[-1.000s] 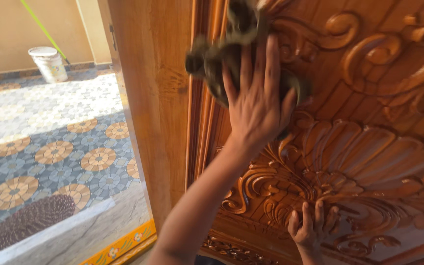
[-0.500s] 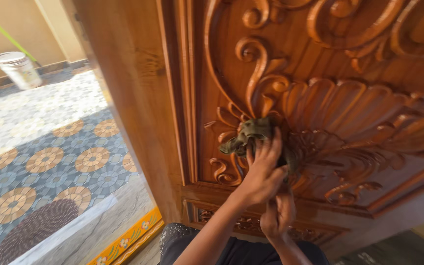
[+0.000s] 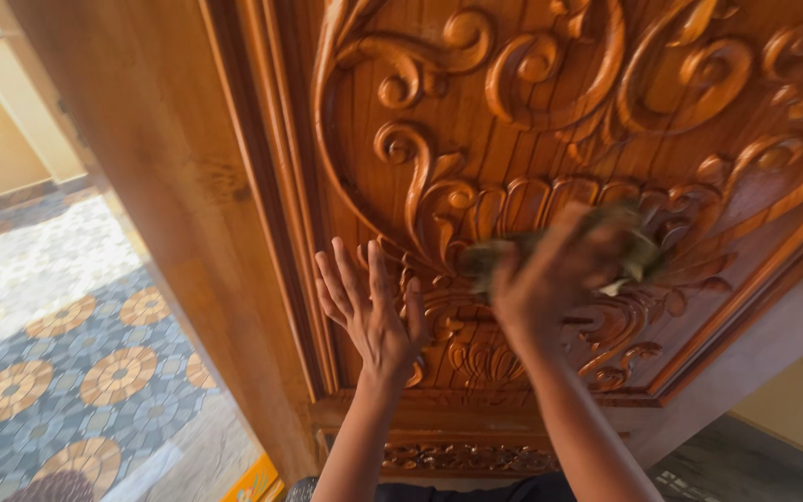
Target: The person wipes the surface of an ornately carved wooden door with a green cloth. They move the cloth across the carved floral patterns and the flat frame areas, cleaning the door continuously.
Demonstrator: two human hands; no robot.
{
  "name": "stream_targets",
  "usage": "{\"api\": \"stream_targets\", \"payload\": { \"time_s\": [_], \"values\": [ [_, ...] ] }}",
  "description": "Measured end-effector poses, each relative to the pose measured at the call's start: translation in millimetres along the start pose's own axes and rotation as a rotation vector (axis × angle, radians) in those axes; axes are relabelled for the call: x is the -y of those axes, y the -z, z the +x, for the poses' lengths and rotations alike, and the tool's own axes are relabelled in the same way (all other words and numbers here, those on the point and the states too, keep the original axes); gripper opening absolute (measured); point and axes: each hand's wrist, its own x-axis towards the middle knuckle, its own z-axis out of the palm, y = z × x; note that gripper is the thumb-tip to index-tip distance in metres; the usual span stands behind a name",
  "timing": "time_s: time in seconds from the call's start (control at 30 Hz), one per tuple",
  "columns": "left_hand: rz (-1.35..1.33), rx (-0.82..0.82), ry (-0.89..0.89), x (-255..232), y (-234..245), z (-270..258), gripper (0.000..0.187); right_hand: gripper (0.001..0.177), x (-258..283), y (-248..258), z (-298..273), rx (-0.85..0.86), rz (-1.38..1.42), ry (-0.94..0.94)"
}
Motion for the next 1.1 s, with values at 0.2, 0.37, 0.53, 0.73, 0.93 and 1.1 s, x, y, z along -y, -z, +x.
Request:
{"api": "stream_targets", "payload": {
  "time_s": [0.2,0.37,0.53,0.73,0.93,1.1],
  "values": [
    [0.069,0.022,-0.049,33.4,-62.7,-23.1,0.077,0.095,113.5,-8.8,35.3,0.062,0.361,0.608],
    [0.155,-0.035,-0.109,41.4,-70.3,-37.2,0.073,0.072,149.8,-9.4,103.7,0.192,0.535,0.970],
    [0.164,-0.024,-0.088,37.1,-66.1,-32.6,0.074,0.038,126.3,-4.2,155.2,-0.012,0.449,1.010],
    [0.166,-0.052,-0.091,34.1,-63.1,-28.1,0.065,0.063,53.1,14.4,108.6,0.093,0.272,0.912],
    [0.134,-0.057,-0.085,30.7,-62.9,-27.4,0.073,0.032,-62.4,10.9,103.3,-0.145,0.093,0.926],
    [0.110,-0.061,-0.087,33.1,-63.1,-29.2,0.072,0.069,-150.1,7.5,126.8,-0.301,0.123,0.848]
  ]
}}
